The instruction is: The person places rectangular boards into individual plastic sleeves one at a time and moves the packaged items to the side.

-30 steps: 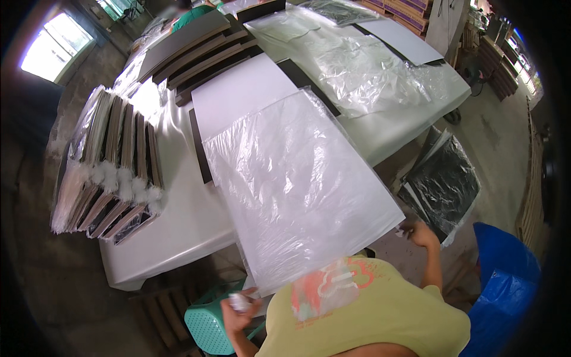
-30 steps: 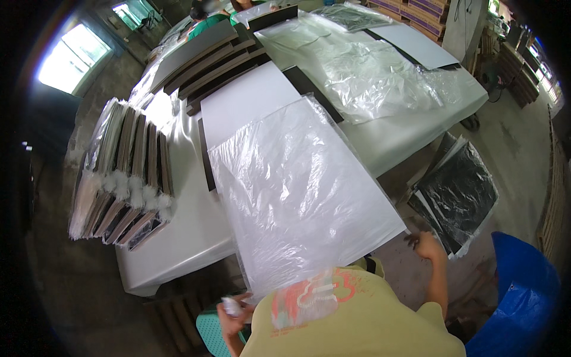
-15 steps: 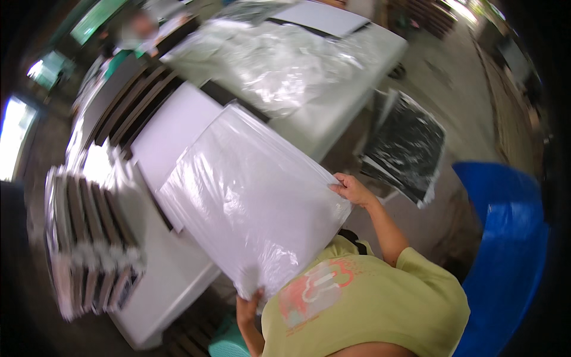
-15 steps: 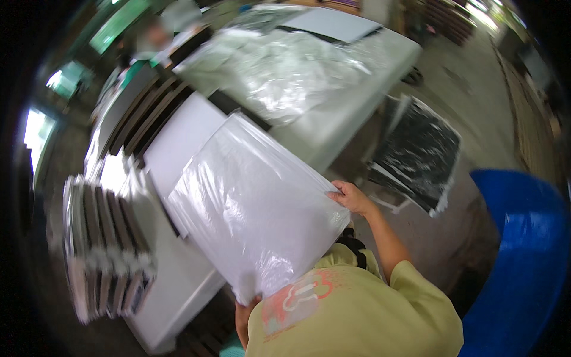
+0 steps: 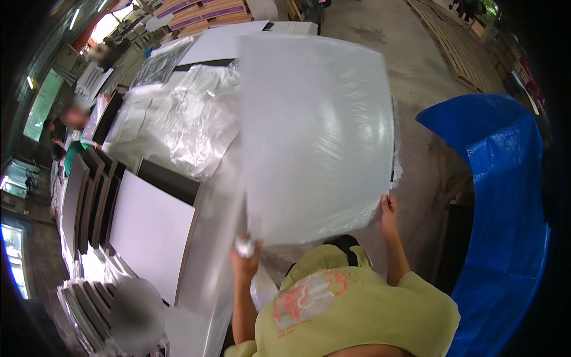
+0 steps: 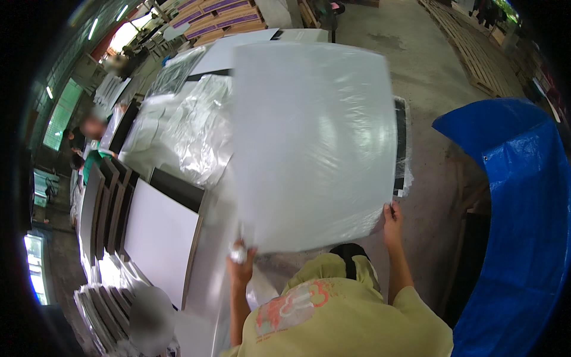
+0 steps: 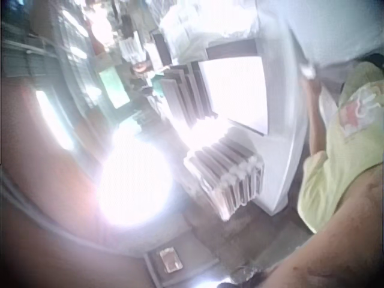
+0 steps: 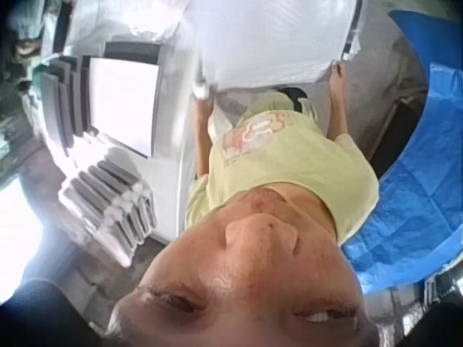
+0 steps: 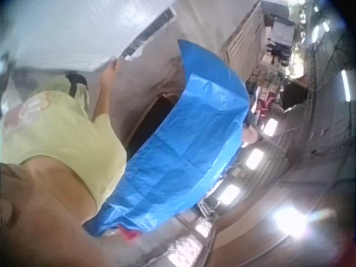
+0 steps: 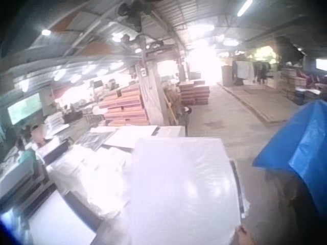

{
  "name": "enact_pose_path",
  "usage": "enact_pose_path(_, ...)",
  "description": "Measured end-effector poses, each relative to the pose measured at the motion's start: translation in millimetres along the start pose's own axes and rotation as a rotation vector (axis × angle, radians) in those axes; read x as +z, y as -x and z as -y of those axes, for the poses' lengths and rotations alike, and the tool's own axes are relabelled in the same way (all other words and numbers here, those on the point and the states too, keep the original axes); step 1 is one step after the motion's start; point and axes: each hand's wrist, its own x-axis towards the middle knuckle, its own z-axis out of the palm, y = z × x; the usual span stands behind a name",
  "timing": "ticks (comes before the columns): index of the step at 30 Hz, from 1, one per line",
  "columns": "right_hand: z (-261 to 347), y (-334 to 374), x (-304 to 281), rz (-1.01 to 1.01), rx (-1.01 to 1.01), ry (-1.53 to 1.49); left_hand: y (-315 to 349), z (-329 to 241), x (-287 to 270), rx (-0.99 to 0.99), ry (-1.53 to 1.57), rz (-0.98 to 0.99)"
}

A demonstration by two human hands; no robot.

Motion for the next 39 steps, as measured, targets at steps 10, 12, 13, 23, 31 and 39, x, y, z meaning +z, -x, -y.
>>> enact_pose_path(10,-114,-186,-65,-0.512,0.144,0.599,-210,-57,199,0.176,0.289,0.026)
enact_pose_path(12,-121,-206,-70,-0.453,0.24,0.912,-209,-57,196,0.189,0.394,0.268)
enact_pose_path(13,-122,-214,-74,-0.42,0.281,1.006,-207,-57,190,0.193,0.451,0.385)
enact_pose_path(23,-57,-214,18,-0.388,0.118,1.508,-155,-58,64,-0.118,0.715,0.289)
enact_pose_path(31,119,13,286,1.302,-0.512,0.09,-80,-51,-9,0.041,1.219,-0.071)
enact_pose_path(39,119,144,329,1.561,0.279,-0.071,39,-3,-65,-0.038,1.141,-0.503)
